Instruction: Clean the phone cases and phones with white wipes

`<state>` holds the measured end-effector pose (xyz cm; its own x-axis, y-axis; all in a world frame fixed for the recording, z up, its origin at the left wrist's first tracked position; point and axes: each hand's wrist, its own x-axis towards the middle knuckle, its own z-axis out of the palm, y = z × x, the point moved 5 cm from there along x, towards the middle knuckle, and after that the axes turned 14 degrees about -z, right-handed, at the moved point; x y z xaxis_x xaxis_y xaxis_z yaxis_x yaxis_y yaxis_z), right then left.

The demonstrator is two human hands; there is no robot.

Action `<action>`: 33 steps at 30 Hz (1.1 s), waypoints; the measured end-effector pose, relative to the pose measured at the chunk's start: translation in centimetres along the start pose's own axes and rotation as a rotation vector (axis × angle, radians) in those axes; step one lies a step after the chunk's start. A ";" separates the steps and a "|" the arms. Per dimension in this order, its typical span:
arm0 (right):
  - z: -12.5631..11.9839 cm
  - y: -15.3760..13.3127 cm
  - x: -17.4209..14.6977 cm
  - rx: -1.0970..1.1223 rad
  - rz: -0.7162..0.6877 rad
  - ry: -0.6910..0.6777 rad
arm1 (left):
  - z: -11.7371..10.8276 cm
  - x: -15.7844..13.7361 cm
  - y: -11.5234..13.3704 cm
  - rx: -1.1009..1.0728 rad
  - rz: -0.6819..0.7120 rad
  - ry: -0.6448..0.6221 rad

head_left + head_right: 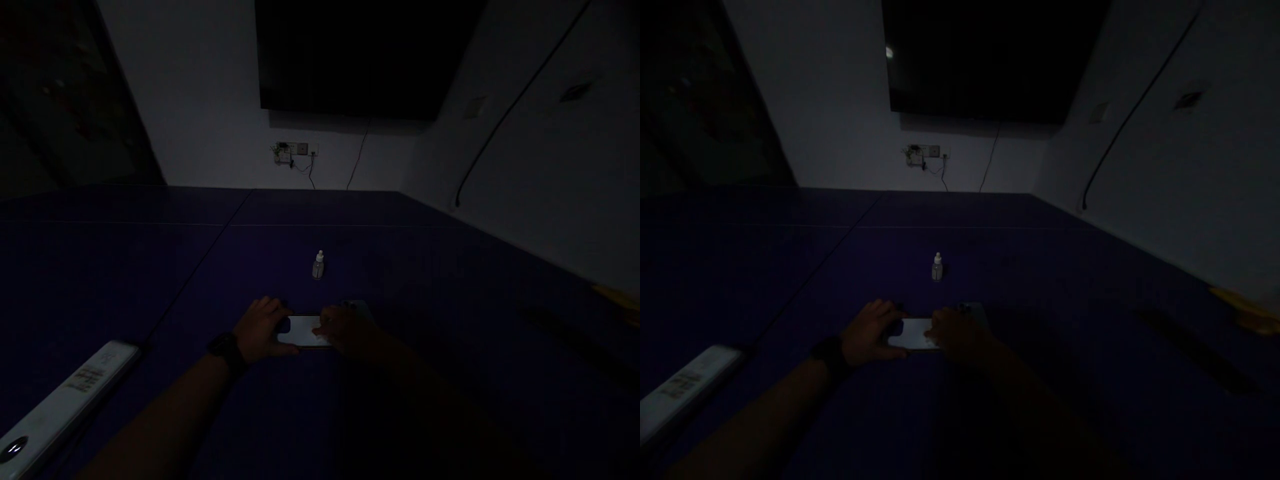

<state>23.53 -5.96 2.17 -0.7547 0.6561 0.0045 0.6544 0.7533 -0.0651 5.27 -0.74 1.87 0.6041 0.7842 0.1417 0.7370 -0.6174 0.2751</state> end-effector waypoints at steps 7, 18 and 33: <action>-0.1 0.1 0.2 -0.063 0.058 0.003 | 0.1 -0.1 -0.2 -0.010 0.024 0.036; 0.4 -0.2 0.6 -0.132 0.011 0.048 | 0.2 -0.1 -0.3 -0.013 0.017 0.015; 0.3 -0.8 0.5 -0.032 -0.090 0.071 | 0.1 -0.1 -0.2 -0.008 0.017 0.015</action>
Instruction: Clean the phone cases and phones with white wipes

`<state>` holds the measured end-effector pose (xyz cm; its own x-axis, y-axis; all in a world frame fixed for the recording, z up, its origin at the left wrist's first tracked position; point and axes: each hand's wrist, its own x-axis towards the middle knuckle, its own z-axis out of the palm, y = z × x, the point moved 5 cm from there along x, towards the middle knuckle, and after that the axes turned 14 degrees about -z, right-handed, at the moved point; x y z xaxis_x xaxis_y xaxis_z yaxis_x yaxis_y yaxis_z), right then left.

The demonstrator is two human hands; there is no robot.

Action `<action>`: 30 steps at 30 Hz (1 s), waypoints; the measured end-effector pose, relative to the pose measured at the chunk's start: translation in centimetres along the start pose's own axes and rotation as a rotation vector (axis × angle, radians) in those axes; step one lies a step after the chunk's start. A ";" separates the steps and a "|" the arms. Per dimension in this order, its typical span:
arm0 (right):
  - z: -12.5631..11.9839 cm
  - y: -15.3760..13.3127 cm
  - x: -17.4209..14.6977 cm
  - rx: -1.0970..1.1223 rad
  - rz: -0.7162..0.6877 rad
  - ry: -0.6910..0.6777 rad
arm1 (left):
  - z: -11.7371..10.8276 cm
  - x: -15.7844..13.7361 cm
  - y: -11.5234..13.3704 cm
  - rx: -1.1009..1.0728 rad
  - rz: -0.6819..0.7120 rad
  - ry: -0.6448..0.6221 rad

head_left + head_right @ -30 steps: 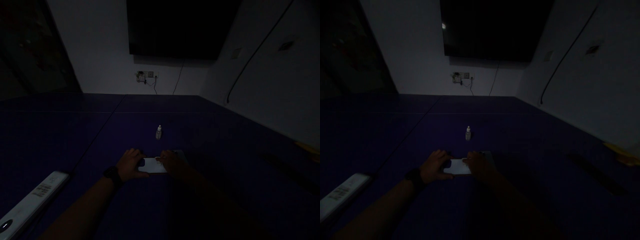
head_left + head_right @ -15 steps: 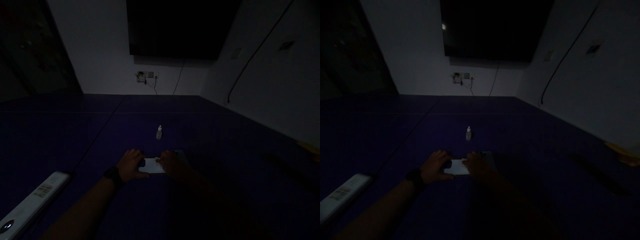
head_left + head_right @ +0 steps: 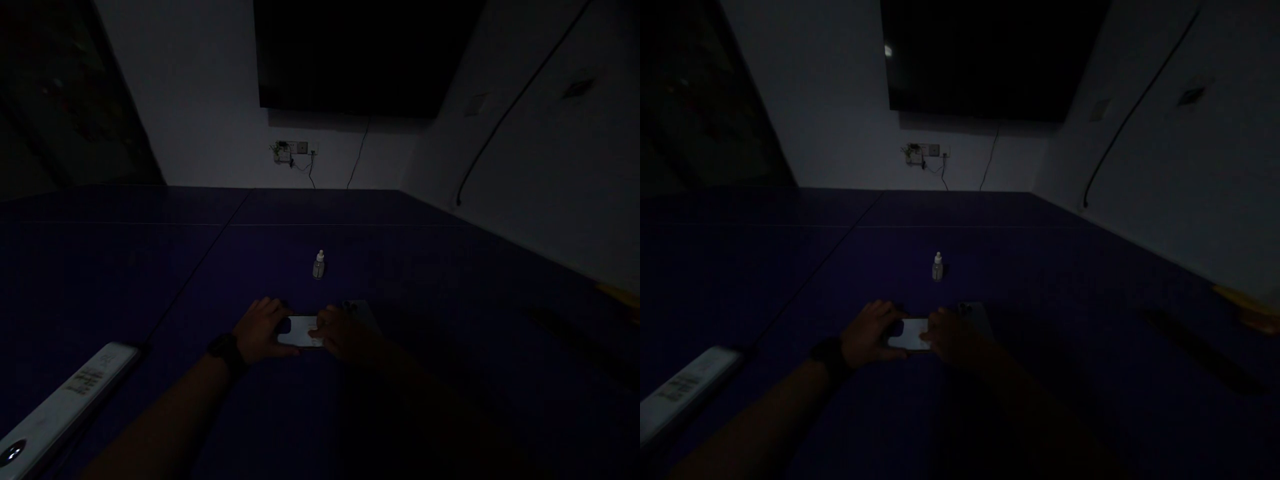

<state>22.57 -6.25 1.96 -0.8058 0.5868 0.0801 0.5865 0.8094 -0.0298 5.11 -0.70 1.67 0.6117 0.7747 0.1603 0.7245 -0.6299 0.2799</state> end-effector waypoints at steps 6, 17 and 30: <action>0.3 0.6 0.4 -0.044 0.131 0.030 | 0.1 0.0 0.1 -0.005 -0.009 -0.007; 0.4 -0.2 1.1 0.015 0.094 0.077 | 0.1 0.0 0.1 -0.007 -0.023 -0.010; 0.3 -0.5 1.1 0.051 -0.026 0.065 | 0.3 0.0 -0.1 -0.007 -0.007 0.013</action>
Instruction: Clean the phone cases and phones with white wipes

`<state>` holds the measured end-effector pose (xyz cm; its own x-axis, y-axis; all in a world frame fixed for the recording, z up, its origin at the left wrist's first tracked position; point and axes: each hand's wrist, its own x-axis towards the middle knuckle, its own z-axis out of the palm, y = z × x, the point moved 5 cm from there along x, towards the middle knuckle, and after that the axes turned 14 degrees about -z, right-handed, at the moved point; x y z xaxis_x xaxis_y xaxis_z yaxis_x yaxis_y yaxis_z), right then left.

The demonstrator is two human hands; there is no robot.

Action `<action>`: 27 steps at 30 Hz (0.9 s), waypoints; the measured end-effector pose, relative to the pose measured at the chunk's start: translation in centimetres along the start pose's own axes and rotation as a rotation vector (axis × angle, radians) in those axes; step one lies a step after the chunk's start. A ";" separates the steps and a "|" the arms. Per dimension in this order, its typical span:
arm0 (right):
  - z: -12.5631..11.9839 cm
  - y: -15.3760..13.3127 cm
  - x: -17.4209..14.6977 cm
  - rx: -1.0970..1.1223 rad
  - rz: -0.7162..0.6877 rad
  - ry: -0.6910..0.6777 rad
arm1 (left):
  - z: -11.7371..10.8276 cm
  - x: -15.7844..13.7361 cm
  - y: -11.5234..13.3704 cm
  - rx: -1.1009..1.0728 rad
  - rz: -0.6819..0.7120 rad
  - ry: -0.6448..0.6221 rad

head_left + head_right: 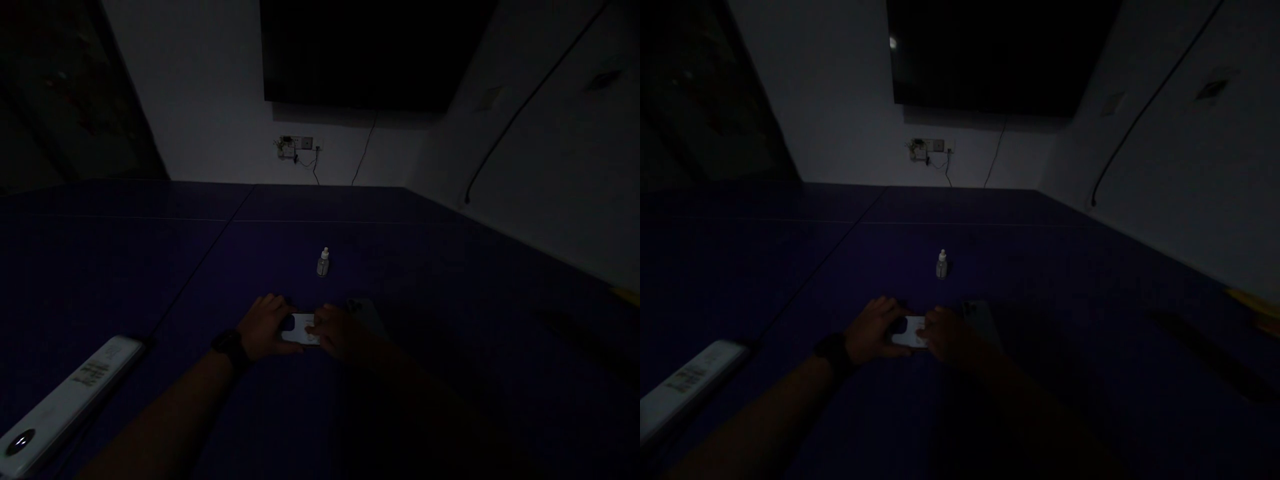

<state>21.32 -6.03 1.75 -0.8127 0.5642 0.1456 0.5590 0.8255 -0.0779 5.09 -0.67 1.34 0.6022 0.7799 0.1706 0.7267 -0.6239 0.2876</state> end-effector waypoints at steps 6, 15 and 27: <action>0.3 0.9 0.4 -0.010 0.129 0.053 | 0.1 0.1 -0.1 -0.006 -0.007 -0.010; 0.0 0.3 0.5 -0.025 0.027 0.020 | 0.0 0.1 0.0 -0.003 -0.013 -0.005; 0.1 0.3 0.4 -0.028 0.059 0.036 | -0.1 0.0 0.1 -0.006 -0.010 0.002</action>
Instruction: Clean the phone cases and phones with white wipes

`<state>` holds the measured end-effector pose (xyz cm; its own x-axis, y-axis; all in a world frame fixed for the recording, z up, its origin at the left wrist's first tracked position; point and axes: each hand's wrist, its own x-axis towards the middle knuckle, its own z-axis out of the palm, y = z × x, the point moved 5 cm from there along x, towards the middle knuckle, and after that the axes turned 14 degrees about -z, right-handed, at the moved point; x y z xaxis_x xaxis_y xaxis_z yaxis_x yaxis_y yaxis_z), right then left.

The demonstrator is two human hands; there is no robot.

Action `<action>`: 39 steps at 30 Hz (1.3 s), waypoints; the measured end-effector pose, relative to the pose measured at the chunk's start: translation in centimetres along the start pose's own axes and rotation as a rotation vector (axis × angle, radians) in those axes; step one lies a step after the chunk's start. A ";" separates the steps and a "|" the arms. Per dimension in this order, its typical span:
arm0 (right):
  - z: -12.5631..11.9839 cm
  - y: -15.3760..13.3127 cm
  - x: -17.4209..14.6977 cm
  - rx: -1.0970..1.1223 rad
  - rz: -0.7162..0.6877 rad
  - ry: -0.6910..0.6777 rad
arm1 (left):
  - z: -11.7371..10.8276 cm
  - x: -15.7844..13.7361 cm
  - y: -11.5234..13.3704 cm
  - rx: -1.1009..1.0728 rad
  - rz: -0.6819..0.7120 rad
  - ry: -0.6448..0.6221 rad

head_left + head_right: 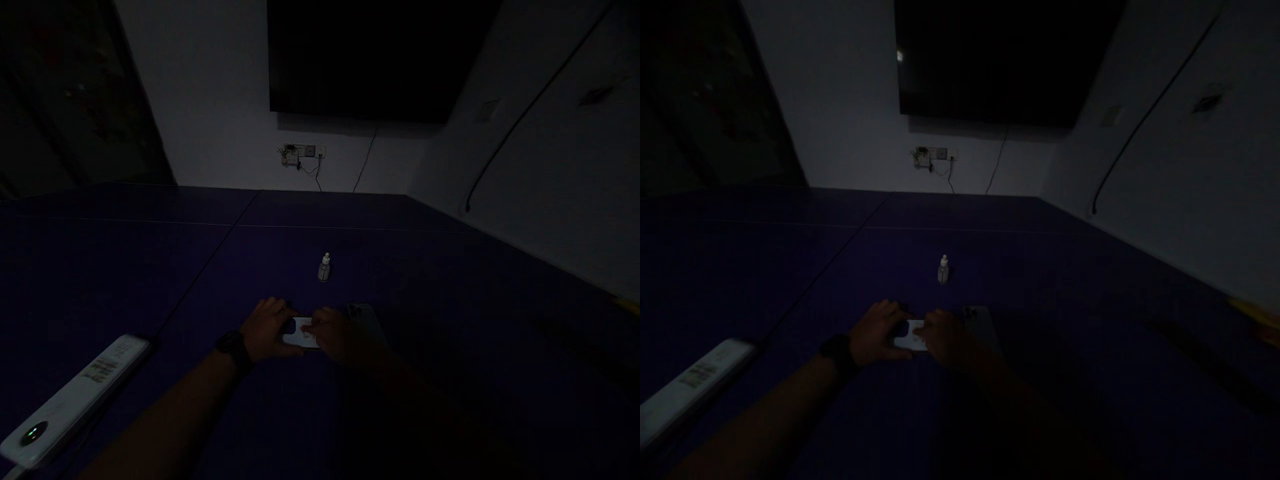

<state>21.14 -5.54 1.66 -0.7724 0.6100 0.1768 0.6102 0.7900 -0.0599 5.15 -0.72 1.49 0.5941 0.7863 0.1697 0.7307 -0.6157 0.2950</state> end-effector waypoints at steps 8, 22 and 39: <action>-0.1 0.3 -0.6 0.035 -0.068 -0.022 | 0.1 0.0 -0.1 0.004 0.001 0.007; 0.6 0.1 -1.0 -0.041 -0.150 0.065 | 0.2 0.1 -0.1 0.019 -0.013 0.002; -0.4 -0.8 -0.9 -0.112 -0.164 -0.017 | 0.3 0.0 -0.1 0.024 0.000 0.015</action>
<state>21.44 -6.72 1.95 -0.8654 0.4752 0.1587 0.4908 0.8677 0.0783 5.19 -0.66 1.22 0.5893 0.7867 0.1840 0.7386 -0.6168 0.2720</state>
